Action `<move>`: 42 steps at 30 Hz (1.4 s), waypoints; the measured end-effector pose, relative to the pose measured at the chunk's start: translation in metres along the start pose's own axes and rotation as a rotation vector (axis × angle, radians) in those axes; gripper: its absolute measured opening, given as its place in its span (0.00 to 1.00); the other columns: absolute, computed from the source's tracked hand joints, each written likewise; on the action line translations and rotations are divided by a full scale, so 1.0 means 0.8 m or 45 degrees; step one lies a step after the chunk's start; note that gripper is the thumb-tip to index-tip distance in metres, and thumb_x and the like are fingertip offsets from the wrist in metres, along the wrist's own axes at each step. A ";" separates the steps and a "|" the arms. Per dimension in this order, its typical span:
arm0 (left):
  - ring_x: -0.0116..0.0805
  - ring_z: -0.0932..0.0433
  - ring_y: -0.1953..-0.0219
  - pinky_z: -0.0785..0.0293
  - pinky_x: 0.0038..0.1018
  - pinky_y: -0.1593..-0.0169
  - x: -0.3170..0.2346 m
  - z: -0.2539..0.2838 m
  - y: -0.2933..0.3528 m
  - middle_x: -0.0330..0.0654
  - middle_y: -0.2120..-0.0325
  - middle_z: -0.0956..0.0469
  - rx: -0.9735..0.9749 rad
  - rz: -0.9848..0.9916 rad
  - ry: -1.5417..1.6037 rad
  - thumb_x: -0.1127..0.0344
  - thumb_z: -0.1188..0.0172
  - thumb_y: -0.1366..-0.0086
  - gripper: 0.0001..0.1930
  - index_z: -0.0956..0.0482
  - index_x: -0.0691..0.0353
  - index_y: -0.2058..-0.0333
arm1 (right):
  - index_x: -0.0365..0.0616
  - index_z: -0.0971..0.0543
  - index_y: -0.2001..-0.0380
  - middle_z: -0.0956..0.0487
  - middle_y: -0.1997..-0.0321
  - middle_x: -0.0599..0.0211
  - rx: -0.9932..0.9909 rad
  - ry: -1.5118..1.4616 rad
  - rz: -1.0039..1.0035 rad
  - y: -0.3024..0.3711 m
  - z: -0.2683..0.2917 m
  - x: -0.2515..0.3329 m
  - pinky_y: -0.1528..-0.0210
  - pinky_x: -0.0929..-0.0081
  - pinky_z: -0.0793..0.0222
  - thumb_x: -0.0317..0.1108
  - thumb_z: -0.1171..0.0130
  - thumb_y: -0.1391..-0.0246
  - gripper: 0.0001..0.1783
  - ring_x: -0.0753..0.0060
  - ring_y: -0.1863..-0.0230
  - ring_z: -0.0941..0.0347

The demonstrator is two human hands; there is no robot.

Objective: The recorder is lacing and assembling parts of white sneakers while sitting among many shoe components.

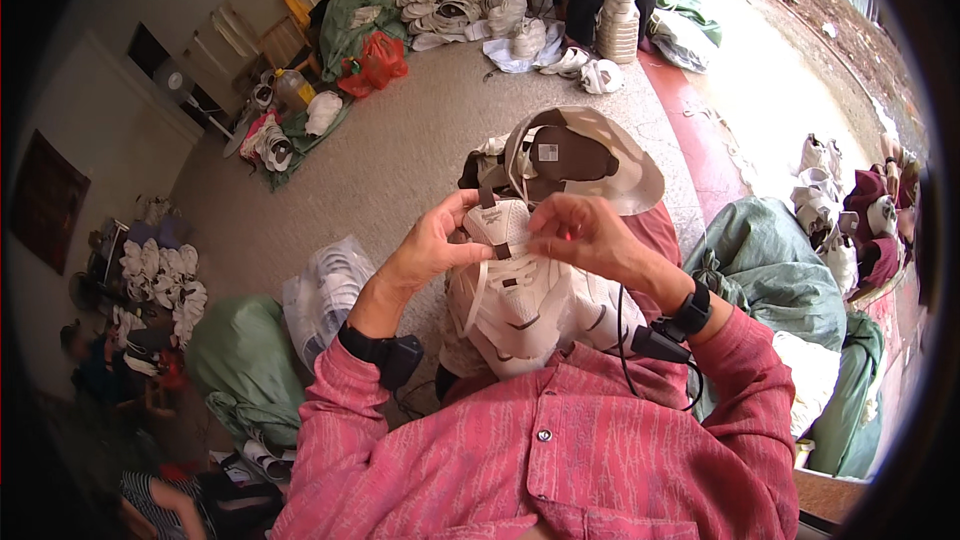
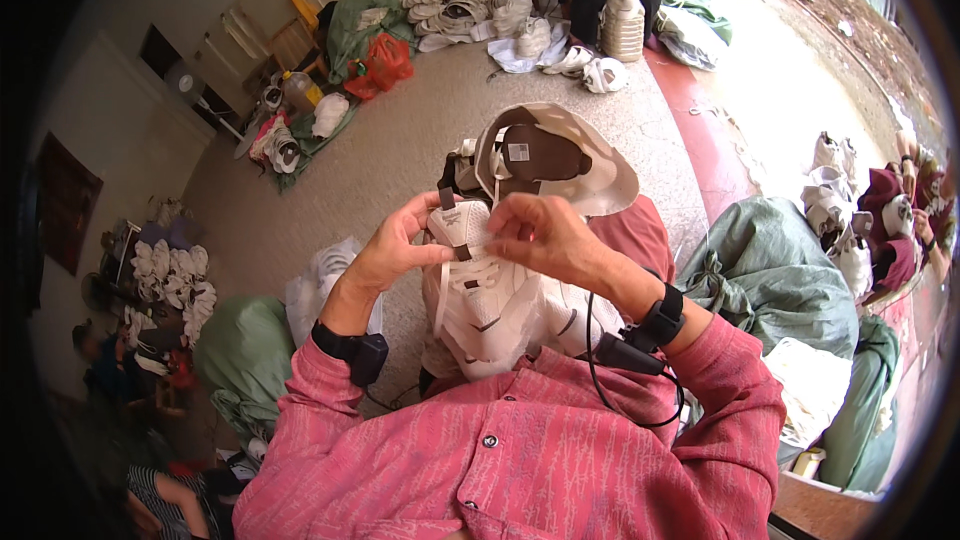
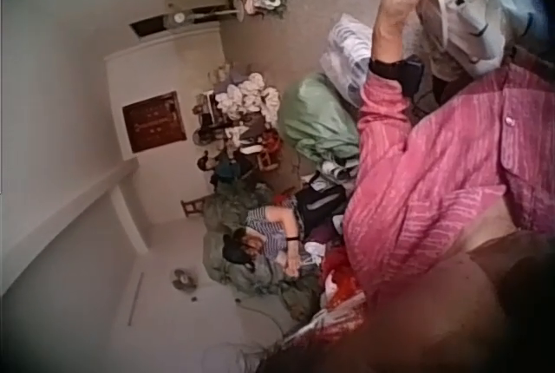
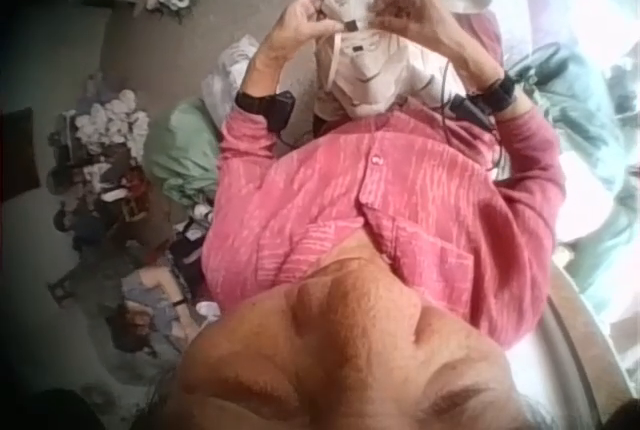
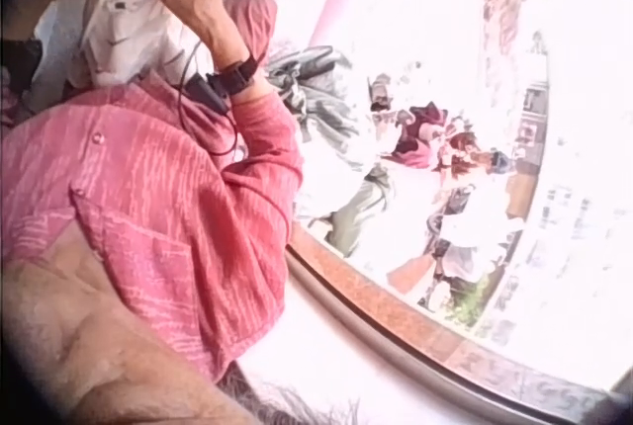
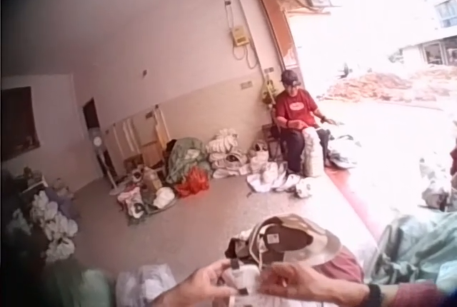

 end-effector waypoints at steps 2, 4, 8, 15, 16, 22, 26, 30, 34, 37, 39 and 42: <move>0.29 0.26 0.48 0.32 0.27 0.42 0.002 0.000 -0.001 0.40 0.50 0.25 -0.032 -0.009 0.011 0.78 0.33 0.50 0.37 0.37 0.66 0.40 | 0.40 0.23 0.63 0.25 0.76 0.74 0.196 -0.322 -0.162 0.006 -0.025 -0.008 0.71 0.77 0.32 0.28 0.33 0.51 0.12 0.82 0.75 0.31; 0.29 0.26 0.48 0.33 0.26 0.42 0.002 -0.004 -0.003 0.41 0.50 0.25 -0.019 -0.030 -0.012 0.76 0.33 0.49 0.36 0.37 0.66 0.40 | 0.39 0.23 0.64 0.24 0.75 0.74 0.203 -0.213 -0.143 0.003 -0.029 -0.009 0.71 0.79 0.32 0.27 0.35 0.49 0.09 0.81 0.74 0.29; 0.28 0.26 0.48 0.33 0.24 0.43 0.005 -0.004 -0.006 0.40 0.52 0.24 0.082 -0.018 0.090 0.64 0.35 0.43 0.32 0.34 0.66 0.41 | 0.38 0.22 0.65 0.21 0.71 0.74 0.143 0.021 0.099 -0.003 -0.026 0.003 0.68 0.81 0.30 0.31 0.39 0.43 0.07 0.75 0.72 0.25; 0.22 0.26 0.55 0.32 0.21 0.49 0.034 0.018 -0.010 0.34 0.58 0.22 -0.088 0.021 0.106 0.55 0.40 0.34 0.20 0.24 0.63 0.50 | 0.39 0.26 0.61 0.29 0.72 0.74 -0.753 -1.218 0.028 0.021 0.208 -0.034 0.76 0.84 0.41 0.30 0.51 0.37 0.07 0.82 0.78 0.37; 0.21 0.26 0.56 0.32 0.20 0.50 0.029 0.013 -0.012 0.34 0.60 0.21 -0.078 0.015 0.124 0.55 0.41 0.33 0.18 0.24 0.62 0.51 | 0.39 0.27 0.62 0.31 0.74 0.74 -0.702 -1.599 0.067 0.038 0.265 -0.077 0.79 0.84 0.45 0.30 0.52 0.37 0.07 0.83 0.80 0.41; 0.20 0.26 0.57 0.30 0.20 0.52 0.029 0.010 -0.015 0.33 0.61 0.21 -0.127 0.045 0.138 0.56 0.42 0.32 0.17 0.23 0.62 0.52 | 0.48 0.38 0.76 0.40 0.82 0.75 -1.211 -1.759 0.027 0.165 0.415 -0.155 0.83 0.81 0.53 0.31 0.57 0.33 0.13 0.83 0.89 0.52; 0.23 0.26 0.57 0.30 0.22 0.52 0.030 0.017 -0.019 0.35 0.59 0.23 -0.264 -0.081 0.060 0.60 0.38 0.35 0.17 0.25 0.63 0.51 | 0.44 0.34 0.72 0.36 0.79 0.73 -1.132 -1.669 -0.158 0.151 0.335 -0.169 0.80 0.82 0.47 0.27 0.53 0.36 0.08 0.84 0.83 0.44; 0.26 0.27 0.59 0.31 0.23 0.53 -0.049 0.002 0.001 0.37 0.59 0.25 -0.536 -0.431 -0.788 0.67 0.35 0.41 0.18 0.25 0.63 0.52 | 0.36 0.32 0.45 0.23 0.65 0.64 -1.117 -1.117 -0.375 0.118 0.249 -0.124 0.75 0.83 0.32 0.27 0.47 0.39 0.20 0.79 0.77 0.30; 0.33 0.27 0.68 0.29 0.30 0.60 -0.086 -0.003 0.025 0.40 0.71 0.28 -0.641 -0.626 -1.043 0.73 0.38 0.49 0.12 0.25 0.62 0.64 | 0.40 0.32 0.42 0.21 0.58 0.58 -0.675 -0.484 -0.343 0.084 0.174 -0.033 0.81 0.83 0.34 0.29 0.42 0.41 0.24 0.80 0.79 0.29; 0.29 0.26 0.72 0.29 0.24 0.65 -0.065 -0.019 0.033 0.38 0.74 0.27 -0.449 -0.634 -1.216 0.74 0.36 0.48 0.03 0.22 0.63 0.75 | 0.42 0.27 0.49 0.24 0.51 0.60 -0.396 0.025 -0.280 0.072 0.136 -0.043 0.79 0.85 0.38 0.27 0.42 0.41 0.17 0.87 0.75 0.30; 0.30 0.25 0.72 0.29 0.25 0.66 -0.056 -0.030 0.037 0.38 0.74 0.27 -0.444 -0.621 -1.296 0.74 0.36 0.49 0.03 0.21 0.63 0.75 | 0.42 0.25 0.56 0.27 0.47 0.65 -0.355 0.095 -0.139 0.060 0.111 -0.035 0.76 0.81 0.36 0.26 0.41 0.44 0.12 0.84 0.73 0.28; 0.29 0.25 0.72 0.29 0.24 0.66 -0.047 -0.028 0.035 0.38 0.74 0.27 -0.461 -0.581 -1.257 0.74 0.35 0.49 0.04 0.21 0.64 0.74 | 0.43 0.24 0.57 0.26 0.50 0.61 -0.577 0.495 0.204 0.056 0.098 0.023 0.74 0.75 0.32 0.23 0.41 0.46 0.12 0.74 0.73 0.25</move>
Point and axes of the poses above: each hand's wrist, its own y-axis away from the middle knuckle, its own z-axis out of the back of the hand, x = y × z, the point moved 7 cm from there along -y, towards the middle knuckle
